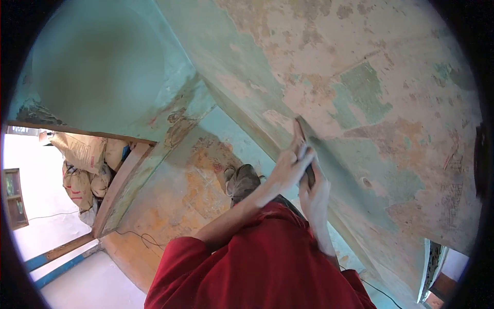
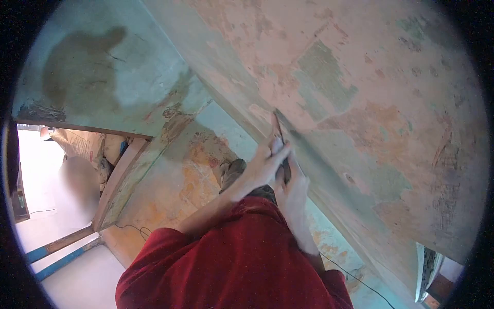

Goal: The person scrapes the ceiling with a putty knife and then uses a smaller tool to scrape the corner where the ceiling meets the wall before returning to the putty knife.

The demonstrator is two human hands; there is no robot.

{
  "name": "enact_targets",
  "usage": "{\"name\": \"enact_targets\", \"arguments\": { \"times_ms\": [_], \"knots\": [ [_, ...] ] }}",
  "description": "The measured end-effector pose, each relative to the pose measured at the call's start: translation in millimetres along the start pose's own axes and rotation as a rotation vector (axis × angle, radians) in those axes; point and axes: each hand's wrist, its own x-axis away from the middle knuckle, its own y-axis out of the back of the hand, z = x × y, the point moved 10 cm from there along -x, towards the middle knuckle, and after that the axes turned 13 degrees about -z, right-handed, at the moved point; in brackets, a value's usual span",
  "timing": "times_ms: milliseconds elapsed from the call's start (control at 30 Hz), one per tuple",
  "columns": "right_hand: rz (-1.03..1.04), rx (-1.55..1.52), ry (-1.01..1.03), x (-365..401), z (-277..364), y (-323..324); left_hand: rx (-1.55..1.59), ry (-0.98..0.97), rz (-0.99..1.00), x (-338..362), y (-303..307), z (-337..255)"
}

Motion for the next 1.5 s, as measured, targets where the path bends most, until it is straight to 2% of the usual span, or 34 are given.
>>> {"name": "enact_targets", "arguments": {
  "times_ms": [33,67,100,133,200,300,333,367,400,467,500,567,600,633,667,733,767,800,867,933,967,1000,1033,1067,1133,1267,1333,1367,1400,1467,1500],
  "knots": [
    [0.056,0.079,-0.120,-4.0,0.4,-6.8,-0.039,0.200,0.129,-5.2,0.7,9.5],
    [0.058,0.075,-0.119,1.7,-7.3,-9.2,-0.083,0.397,0.254,-0.4,0.8,21.3],
    [-0.056,0.032,0.093,4.6,0.9,-4.0,-0.162,0.512,0.398,11.9,-3.0,36.4],
    [-0.169,-0.009,0.300,13.0,14.0,5.1,-0.163,0.509,0.390,16.0,-3.6,36.1],
    [-0.164,-0.074,0.234,12.0,10.4,9.8,-0.064,0.258,0.223,13.0,-7.5,14.4],
    [0.063,0.083,-0.110,-1.1,1.1,-11.6,-0.051,0.339,0.221,2.7,1.6,32.3],
    [0.064,0.079,-0.110,4.9,-7.0,-13.4,-0.061,0.374,0.232,1.7,6.3,33.4],
    [-0.050,0.066,0.104,6.2,-1.3,-8.2,-0.012,0.483,0.276,9.2,3.7,33.5],
    [-0.160,0.053,0.316,10.7,5.7,-2.6,-0.012,0.473,0.266,10.0,2.8,32.9],
    [-0.166,-0.021,0.295,7.2,8.9,-1.5,-0.042,0.311,0.199,8.0,-0.3,25.1],
    [-0.112,0.045,0.212,4.4,3.7,-6.2,-0.070,0.400,0.239,10.0,0.3,39.2],
    [0.005,0.139,0.035,1.3,2.1,-16.3,-0.085,0.419,0.247,2.9,8.8,30.2],
    [0.004,0.138,0.033,5.8,-5.3,-16.2,-0.103,0.425,0.247,0.3,12.2,26.6],
    [-0.086,0.085,0.187,9.0,-1.6,-9.6,-0.011,0.298,0.177,3.3,10.1,28.1],
    [-0.173,0.035,0.337,12.8,6.3,-2.4,-0.012,0.295,0.174,2.4,7.4,27.3],
    [-0.168,-0.051,0.246,10.0,1.3,0.6,-0.111,0.313,0.208,8.8,1.1,32.2],
    [-0.113,0.039,0.167,7.1,7.0,-1.5,-0.041,0.424,0.194,12.1,1.3,42.3],
    [-0.058,0.126,0.089,5.0,5.7,-5.6,-0.036,0.428,0.202,11.8,0.4,45.5],
    [-0.090,0.071,0.128,8.8,-2.6,-6.9,0.064,0.395,0.163,8.3,5.7,40.8],
    [-0.195,0.009,0.318,13.7,10.9,7.1,0.004,0.324,0.193,11.7,3.5,32.4],
    [-0.201,0.012,0.321,12.5,15.6,8.8,0.008,0.343,0.181,13.8,-1.3,36.0],
    [-0.162,0.074,0.231,9.0,11.6,7.6,0.013,0.367,0.176,18.4,-6.1,39.7],
    [-0.126,0.135,0.138,5.7,9.0,7.6,-0.020,0.543,0.195,23.4,-4.7,51.6],
    [-0.134,0.138,0.130,4.4,11.6,11.0,-0.019,0.546,0.208,23.3,-3.9,48.8],
    [-0.010,0.016,0.009,3.7,6.9,-0.5,0.008,0.490,0.169,17.4,5.5,39.3],
    [-0.087,-0.023,0.152,23.7,-22.1,12.8,-0.093,0.513,0.274,46.3,2.6,49.8],
    [-0.022,0.039,0.028,30.8,-61.1,10.7,0.046,0.334,0.208,57.9,-9.4,60.0],
    [-0.020,0.043,0.026,30.5,-63.1,12.0,0.194,0.396,0.300,67.4,-26.6,70.4],
    [-0.044,0.016,0.007,30.5,-65.9,15.8,0.196,0.401,0.300,73.3,-31.9,82.0],
    [-0.070,-0.011,-0.019,31.1,-66.5,19.6,0.010,0.087,0.346,69.9,-35.9,52.0],
    [-0.076,-0.055,-0.047,28.9,-64.4,22.1,0.203,0.358,0.277,67.7,-35.5,53.8]
  ]
}}
